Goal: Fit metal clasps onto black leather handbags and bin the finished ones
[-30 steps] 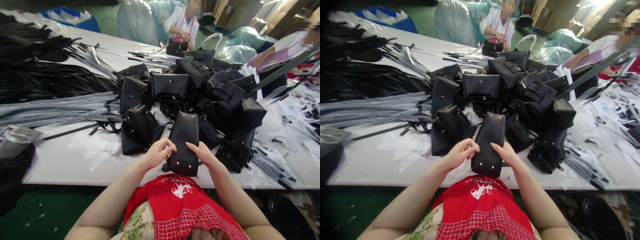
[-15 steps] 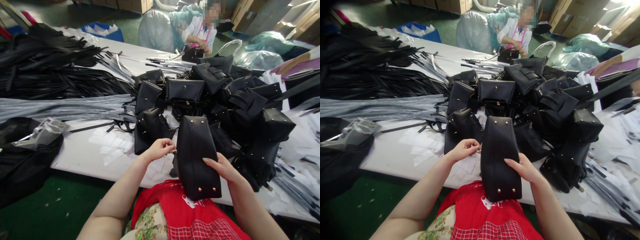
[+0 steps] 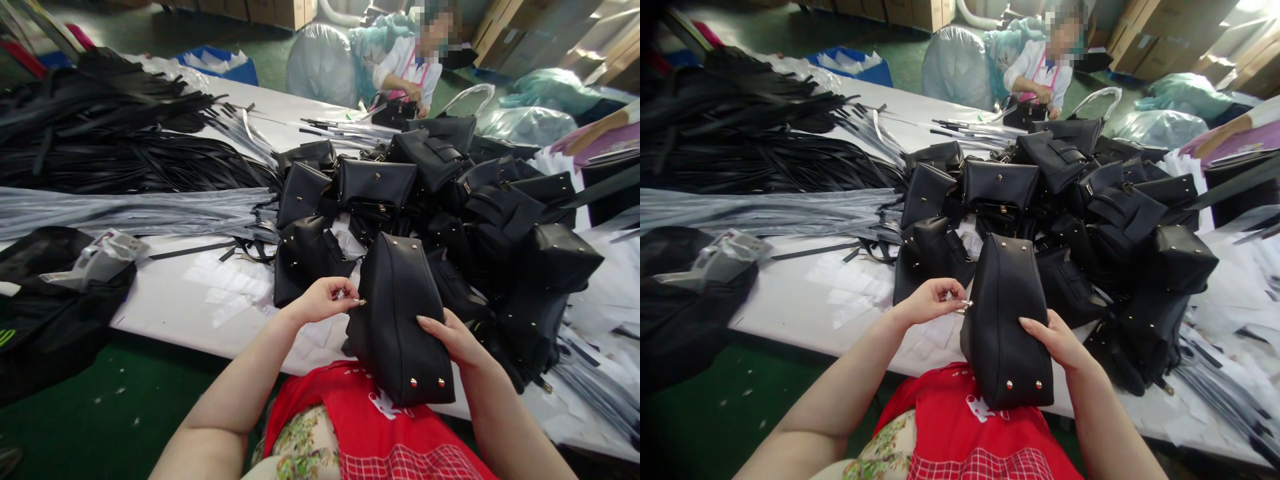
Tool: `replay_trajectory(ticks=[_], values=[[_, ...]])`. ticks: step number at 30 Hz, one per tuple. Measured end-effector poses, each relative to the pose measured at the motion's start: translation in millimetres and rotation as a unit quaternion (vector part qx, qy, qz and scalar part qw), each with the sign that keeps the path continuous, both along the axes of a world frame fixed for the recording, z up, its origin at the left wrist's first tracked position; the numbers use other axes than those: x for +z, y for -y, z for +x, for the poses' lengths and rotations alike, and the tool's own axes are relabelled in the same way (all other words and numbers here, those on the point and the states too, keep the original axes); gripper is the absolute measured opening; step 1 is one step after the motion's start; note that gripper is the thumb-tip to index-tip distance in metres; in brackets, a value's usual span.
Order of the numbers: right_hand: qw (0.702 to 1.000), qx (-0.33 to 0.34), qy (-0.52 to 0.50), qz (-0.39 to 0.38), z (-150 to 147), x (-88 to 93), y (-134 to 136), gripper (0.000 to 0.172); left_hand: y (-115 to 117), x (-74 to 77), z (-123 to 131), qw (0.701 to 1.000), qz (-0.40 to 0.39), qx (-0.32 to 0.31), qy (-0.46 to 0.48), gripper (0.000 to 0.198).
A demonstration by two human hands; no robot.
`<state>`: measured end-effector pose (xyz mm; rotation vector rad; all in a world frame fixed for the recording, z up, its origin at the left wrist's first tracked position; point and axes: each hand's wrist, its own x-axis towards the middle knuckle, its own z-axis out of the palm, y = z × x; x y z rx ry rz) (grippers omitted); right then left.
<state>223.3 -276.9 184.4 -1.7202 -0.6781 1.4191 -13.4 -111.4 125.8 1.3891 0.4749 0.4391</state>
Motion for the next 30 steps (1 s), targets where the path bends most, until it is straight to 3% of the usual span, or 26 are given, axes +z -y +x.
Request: replay_trajectory(ticks=[8, 17, 24, 30], values=[[1.000, 0.006, 0.017, 0.005, -2.4, 3.9, -1.7, 0.043, -2.6, 4.1, -0.8, 0.998, -0.028, -0.058, 0.013, 0.027], [0.998, 0.065, -0.007, 0.002, -2.0, 4.6, -5.3, 0.039, -21.8, 7.0, -7.5, 0.975, -0.061, -0.211, -0.015, 0.031], [1.000, 0.006, 0.002, -0.005, -0.5, 2.5, -6.0, 0.047, -17.0, -0.4, -7.5, 0.987, -0.104, -0.120, 0.017, 0.032], [1.000, -0.005, -0.002, -0.014, -1.2, 3.4, -10.0, 0.047, -15.6, 1.9, -6.9, 0.988, -0.087, -0.126, 0.024, 0.030]])
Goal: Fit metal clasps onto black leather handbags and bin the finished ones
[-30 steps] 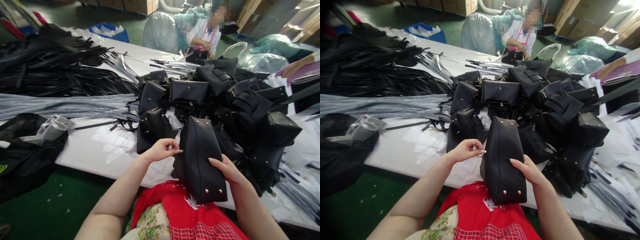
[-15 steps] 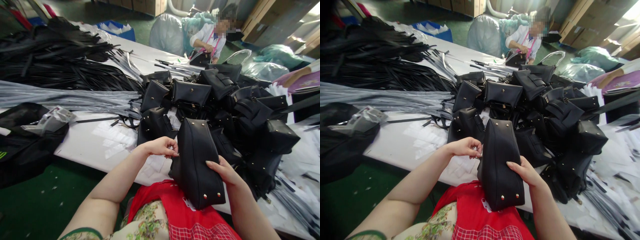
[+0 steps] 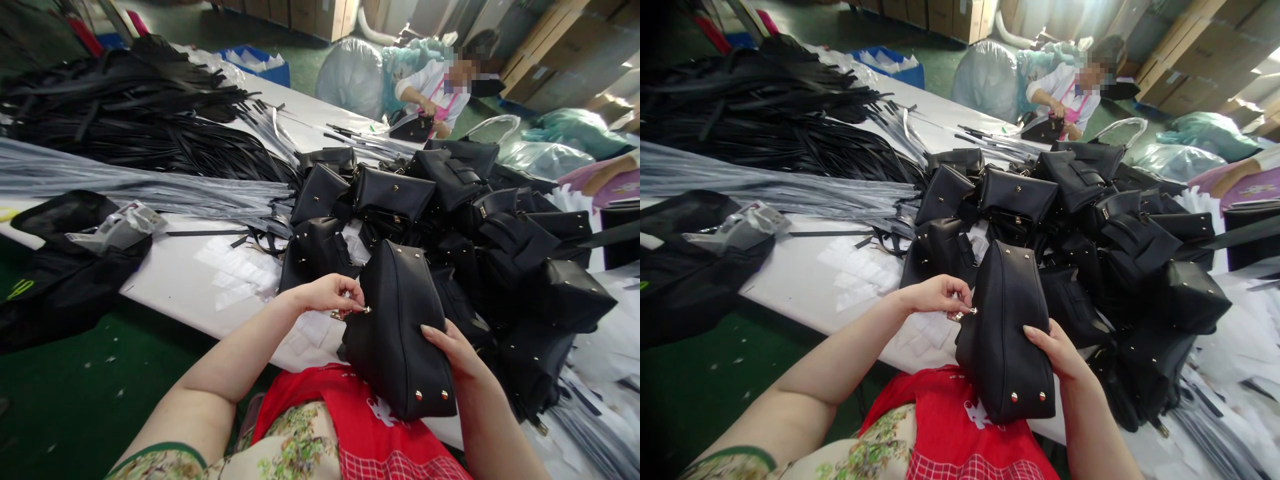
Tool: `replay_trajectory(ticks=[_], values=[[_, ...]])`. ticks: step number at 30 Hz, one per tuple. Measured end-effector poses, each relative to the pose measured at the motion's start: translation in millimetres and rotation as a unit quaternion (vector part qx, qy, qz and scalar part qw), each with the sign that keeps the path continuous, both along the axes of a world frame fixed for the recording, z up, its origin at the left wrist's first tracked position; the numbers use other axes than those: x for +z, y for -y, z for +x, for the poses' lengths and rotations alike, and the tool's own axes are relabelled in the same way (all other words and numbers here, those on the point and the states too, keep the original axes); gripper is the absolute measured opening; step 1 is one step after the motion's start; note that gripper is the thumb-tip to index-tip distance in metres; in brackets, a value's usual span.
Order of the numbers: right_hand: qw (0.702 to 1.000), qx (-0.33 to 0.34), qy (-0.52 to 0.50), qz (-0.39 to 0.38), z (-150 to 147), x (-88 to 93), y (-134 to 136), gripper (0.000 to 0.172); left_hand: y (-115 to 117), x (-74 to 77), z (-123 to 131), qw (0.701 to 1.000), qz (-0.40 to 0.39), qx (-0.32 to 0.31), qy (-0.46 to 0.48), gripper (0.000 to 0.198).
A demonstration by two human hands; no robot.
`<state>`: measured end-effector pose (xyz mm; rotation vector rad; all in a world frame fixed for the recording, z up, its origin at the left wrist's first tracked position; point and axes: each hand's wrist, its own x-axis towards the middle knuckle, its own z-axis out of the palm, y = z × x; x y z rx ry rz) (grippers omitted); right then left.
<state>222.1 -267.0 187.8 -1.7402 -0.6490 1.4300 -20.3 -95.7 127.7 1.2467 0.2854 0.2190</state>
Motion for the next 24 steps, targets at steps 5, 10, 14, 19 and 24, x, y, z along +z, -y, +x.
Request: replay_trajectory(ticks=[5, 10, 14, 19, 24], values=[[1.000, -0.022, -0.020, -0.010, -1.7, 3.3, -9.5, 0.045, -2.0, 14.0, 2.5, 1.000, 0.011, -0.006, 0.009, 0.022], [0.998, -0.057, -0.031, -0.019, -1.5, 7.0, -18.5, 0.042, -3.6, 31.1, 2.1, 0.998, 0.067, 0.006, 0.004, 0.014], [0.997, -0.066, -0.038, -0.012, -0.7, 8.2, -22.2, 0.042, -6.5, 41.0, -0.8, 0.993, 0.113, 0.011, 0.008, 0.011], [0.999, -0.039, -0.020, 0.003, 1.5, 9.4, -24.7, 0.045, -8.9, 48.0, -2.0, 0.989, 0.146, 0.035, 0.004, 0.011], [0.999, -0.032, 0.009, 0.018, 7.3, 9.8, -25.0, 0.044, -6.6, 53.8, 0.5, 0.986, 0.152, 0.071, 0.005, 0.011]])
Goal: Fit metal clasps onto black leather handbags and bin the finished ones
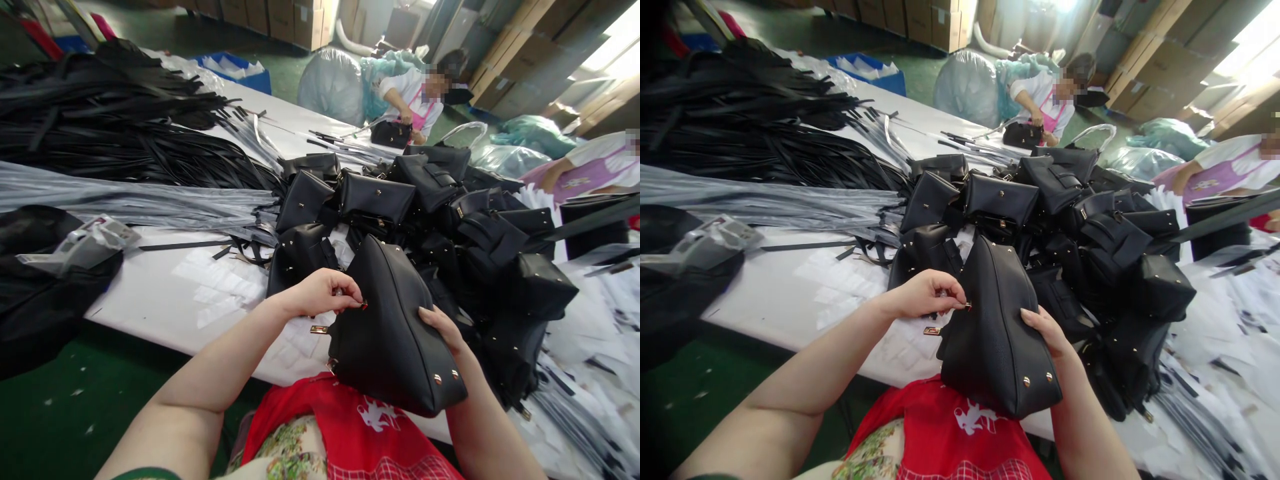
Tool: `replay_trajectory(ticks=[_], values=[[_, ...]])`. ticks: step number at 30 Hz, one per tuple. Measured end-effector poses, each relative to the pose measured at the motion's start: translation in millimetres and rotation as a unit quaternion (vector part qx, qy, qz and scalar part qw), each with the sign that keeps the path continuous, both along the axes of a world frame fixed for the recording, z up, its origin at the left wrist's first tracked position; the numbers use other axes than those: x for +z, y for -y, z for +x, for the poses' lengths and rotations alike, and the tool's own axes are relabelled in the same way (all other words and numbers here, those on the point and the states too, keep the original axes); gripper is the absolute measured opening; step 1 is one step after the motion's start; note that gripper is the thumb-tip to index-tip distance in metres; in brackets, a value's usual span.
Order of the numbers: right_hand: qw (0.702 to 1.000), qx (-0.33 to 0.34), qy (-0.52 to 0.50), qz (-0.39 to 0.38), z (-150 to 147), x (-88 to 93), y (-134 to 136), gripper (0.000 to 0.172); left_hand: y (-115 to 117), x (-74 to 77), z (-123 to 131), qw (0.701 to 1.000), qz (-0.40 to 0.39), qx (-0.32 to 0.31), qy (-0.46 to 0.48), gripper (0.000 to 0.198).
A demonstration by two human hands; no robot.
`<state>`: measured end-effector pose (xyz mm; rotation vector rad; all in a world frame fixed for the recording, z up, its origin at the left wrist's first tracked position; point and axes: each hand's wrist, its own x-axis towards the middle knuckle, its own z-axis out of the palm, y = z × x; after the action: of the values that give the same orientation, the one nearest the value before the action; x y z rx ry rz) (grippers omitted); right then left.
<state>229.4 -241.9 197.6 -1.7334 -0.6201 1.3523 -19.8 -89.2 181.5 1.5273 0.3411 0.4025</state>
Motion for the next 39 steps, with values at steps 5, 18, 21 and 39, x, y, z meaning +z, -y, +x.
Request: replay_trajectory(ticks=[5, 18, 21, 39], values=[[1.000, 0.000, 0.021, 0.009, 4.1, 4.5, -1.9, 0.045, 2.4, 8.1, 1.7, 0.998, 0.058, 0.027, 0.021, 0.012], [0.997, 0.013, -0.066, 0.041, -13.8, 30.0, -3.9, 0.038, -3.4, 36.5, 1.0, 0.977, 0.200, -0.049, 0.064, 0.011], [0.991, 0.012, -0.121, 0.048, -13.8, 30.8, -2.0, 0.032, -2.7, 39.6, 2.6, 0.976, 0.200, -0.065, 0.060, 0.010], [0.976, 0.067, -0.197, 0.059, -6.5, 10.2, 1.2, 0.041, 6.9, 38.7, 1.0, 0.965, 0.228, -0.106, 0.072, 0.008]])
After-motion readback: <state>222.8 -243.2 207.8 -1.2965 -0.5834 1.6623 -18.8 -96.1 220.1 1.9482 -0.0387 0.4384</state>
